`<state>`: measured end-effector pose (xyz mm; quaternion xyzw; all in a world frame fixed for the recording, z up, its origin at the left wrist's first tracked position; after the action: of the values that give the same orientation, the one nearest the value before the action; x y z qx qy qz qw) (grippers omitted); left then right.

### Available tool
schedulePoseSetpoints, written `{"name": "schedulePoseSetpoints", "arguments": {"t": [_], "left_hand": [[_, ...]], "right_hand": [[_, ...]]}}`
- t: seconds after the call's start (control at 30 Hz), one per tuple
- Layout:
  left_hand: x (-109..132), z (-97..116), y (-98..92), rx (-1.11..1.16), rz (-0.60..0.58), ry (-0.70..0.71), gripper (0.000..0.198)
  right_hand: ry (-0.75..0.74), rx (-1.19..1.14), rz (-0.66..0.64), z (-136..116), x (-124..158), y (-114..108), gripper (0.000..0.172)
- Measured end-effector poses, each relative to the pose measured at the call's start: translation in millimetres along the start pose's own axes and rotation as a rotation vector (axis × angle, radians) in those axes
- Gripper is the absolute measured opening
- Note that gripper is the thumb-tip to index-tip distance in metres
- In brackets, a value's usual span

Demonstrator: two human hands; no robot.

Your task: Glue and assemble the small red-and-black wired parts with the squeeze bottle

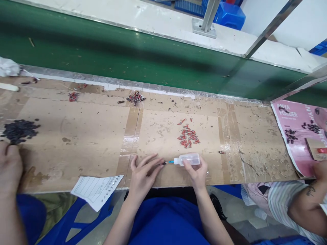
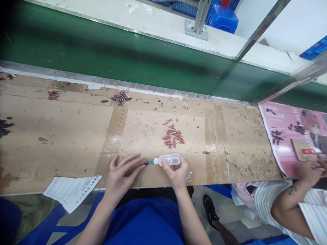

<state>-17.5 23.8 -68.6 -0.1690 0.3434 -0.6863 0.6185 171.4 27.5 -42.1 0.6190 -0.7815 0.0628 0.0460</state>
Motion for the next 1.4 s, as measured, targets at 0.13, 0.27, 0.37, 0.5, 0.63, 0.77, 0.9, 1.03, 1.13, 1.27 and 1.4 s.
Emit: {"name": "schedulePoseSetpoints", "arguments": {"t": [0.13, 0.27, 0.37, 0.5, 0.63, 0.77, 0.9, 1.03, 1.13, 1.27, 1.4], "left_hand": [[0.1, 0.5, 0.0, 0.028, 0.001, -0.024, 0.010], [-1.0, 3.3, -2.3, 0.051, -0.002, -0.041, 0.009], [-1.8, 4.7, -4.0, 0.060, -0.015, -0.046, 0.007], [-2.5, 4.7, -4.7, 0.055, -0.023, -0.055, 0.007], [-3.1, 5.9, -4.7, 0.055, -0.016, -0.061, 0.008], [-3.6, 7.3, -5.0, 0.066, -0.012, -0.062, 0.007], [-3.6, 7.2, -5.3, 0.080, -0.007, -0.050, 0.007], [-3.6, 7.4, -5.7, 0.076, -0.010, -0.059, 0.007], [-3.8, 7.7, -6.1, 0.074, -0.016, -0.063, 0.007], [-3.9, 7.3, -5.8, 0.066, -0.014, -0.071, 0.009], [-4.0, 6.6, -4.9, 0.070, -0.019, -0.065, 0.008]], "right_hand": [[-0.002, 0.081, -0.031, 4.8, 0.7, 2.1, 0.027], [-0.002, 0.127, -0.048, 8.1, 2.4, 2.5, 0.024], [0.003, 0.153, -0.047, 7.6, 2.7, 2.7, 0.024], [-0.002, 0.187, -0.065, 5.0, 2.0, 3.2, 0.023], [0.002, 0.198, -0.077, 0.3, 1.6, 3.7, 0.021], [0.002, 0.193, -0.078, -4.1, 1.4, 4.1, 0.021], [-0.006, 0.191, -0.079, -2.7, 1.6, 3.9, 0.021], [-0.010, 0.176, -0.064, 1.3, 2.2, 3.2, 0.021], [-0.016, 0.157, -0.043, 1.9, 2.2, 2.6, 0.021], [-0.005, 0.165, -0.046, 0.6, 1.6, 2.2, 0.022], [-0.007, 0.178, -0.059, 1.7, 1.5, 2.5, 0.023]]}}
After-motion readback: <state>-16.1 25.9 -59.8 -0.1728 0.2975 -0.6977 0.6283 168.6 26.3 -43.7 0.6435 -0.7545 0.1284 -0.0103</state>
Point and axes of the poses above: each hand's wrist, its own x-axis away from the middle knuckle, its own y-axis out of the palm, z = x × y, the point moved 1 cm from there along -x, towards the middle knuckle, and after that the axes turned 8 degrees about -z, right-handed, at the moved point
